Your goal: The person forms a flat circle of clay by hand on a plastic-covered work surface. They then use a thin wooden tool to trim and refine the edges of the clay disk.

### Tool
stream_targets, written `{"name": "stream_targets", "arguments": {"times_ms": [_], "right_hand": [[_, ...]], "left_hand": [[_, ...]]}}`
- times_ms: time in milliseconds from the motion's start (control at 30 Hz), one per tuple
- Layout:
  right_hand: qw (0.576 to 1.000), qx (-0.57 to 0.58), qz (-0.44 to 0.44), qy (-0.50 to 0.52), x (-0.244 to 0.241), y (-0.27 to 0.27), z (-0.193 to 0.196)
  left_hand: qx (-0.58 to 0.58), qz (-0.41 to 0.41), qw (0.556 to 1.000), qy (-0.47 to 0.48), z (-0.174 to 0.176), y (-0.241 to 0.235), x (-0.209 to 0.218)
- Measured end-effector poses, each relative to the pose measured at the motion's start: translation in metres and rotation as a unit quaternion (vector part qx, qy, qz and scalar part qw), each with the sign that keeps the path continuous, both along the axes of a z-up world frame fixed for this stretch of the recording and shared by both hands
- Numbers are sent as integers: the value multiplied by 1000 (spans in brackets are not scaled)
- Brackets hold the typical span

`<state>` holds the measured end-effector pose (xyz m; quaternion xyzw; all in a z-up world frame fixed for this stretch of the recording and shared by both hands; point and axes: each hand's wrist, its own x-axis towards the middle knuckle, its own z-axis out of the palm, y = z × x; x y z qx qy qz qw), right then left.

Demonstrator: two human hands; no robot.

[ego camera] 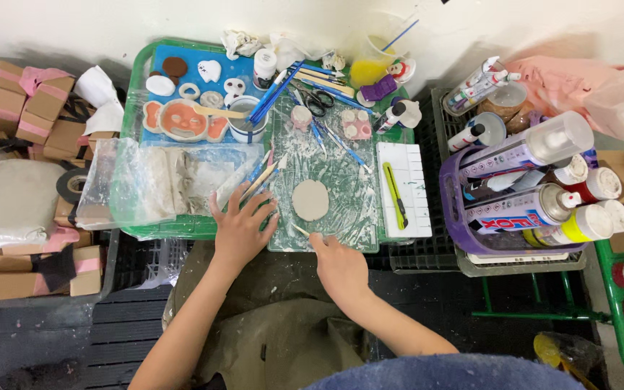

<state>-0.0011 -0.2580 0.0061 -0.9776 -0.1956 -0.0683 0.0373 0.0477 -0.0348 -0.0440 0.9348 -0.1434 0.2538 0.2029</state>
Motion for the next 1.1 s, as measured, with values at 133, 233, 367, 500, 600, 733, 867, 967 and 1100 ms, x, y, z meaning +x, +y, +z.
{"name": "stream_targets", "arguments": {"times_ms": [133, 233, 367, 500, 600, 733, 867, 967, 1100], "right_hand": [[999, -4, -45, -11, 13, 5, -6], [999, -10, -49, -5, 2, 13, -6], [999, -26, -34, -31, 7, 23, -8], [998, -48, -39, -8, 14, 26, -11], [999, -24, -11, 19, -1, 14, -11], [999, -19, -1, 33, 10, -17, -8], [998, -19, 54, 29, 52, -41, 0], [992, 37, 121, -28, 49, -48, 12], [989, 3, 141, -34, 42, -62, 28]], "left_hand": [[-11, 2, 1000, -3, -4, 1, 0], [3, 5, 1000, -4, -5, 1, -3], [-2, 6, 1000, -15, -5, 0, 1], [-5, 0, 1000, -10, -2, 2, -1], [0, 4, 1000, -11, -1, 1, -2], [-4, 2, 1000, -10, -2, 2, -1], [0, 0, 1000, -17, -1, 2, -2], [0, 0, 1000, -17, 2, 2, -3], [-1, 1, 1000, -14, 4, 1, -1]]}}
